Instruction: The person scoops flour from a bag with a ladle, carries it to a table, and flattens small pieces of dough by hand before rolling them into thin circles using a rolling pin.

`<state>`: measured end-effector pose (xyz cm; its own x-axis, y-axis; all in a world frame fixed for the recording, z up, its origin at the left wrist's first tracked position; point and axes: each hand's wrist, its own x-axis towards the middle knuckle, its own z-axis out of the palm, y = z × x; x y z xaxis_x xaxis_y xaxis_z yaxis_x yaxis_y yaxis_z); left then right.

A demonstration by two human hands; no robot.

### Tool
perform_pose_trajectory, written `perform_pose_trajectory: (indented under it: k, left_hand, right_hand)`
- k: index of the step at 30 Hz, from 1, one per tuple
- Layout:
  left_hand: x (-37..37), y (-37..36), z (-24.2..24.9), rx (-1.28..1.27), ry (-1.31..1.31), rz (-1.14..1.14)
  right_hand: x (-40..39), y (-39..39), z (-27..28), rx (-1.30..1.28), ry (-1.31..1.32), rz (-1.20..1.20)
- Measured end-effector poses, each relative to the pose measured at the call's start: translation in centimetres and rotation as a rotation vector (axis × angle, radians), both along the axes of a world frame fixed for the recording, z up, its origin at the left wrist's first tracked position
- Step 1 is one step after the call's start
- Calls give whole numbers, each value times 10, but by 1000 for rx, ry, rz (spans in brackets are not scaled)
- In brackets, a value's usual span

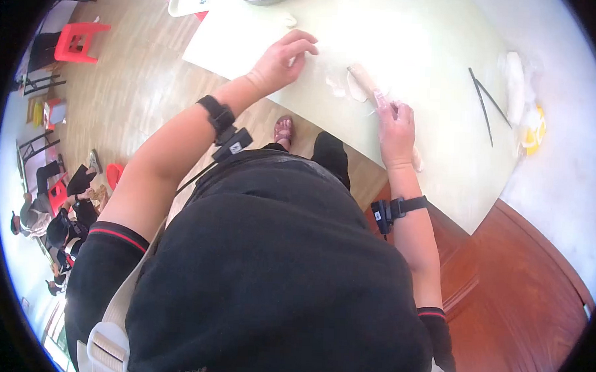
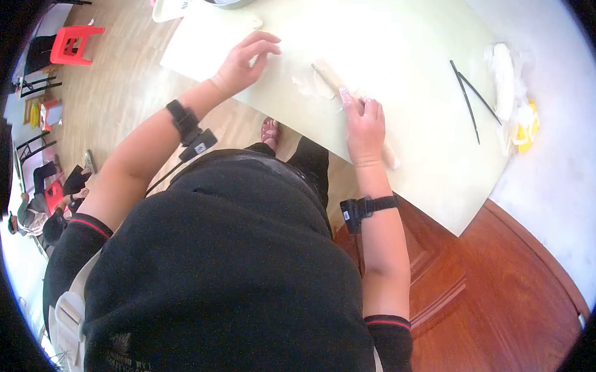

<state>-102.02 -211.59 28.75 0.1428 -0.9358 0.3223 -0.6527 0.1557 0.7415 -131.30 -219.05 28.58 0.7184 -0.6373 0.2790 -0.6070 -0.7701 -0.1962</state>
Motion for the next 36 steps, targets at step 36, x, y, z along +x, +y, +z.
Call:
perform_pose_trajectory:
  k: [36]
  left_hand:
    - [110, 185, 16, 368, -79, 350]
  right_hand:
    - [61, -67, -10, 578, 162, -515]
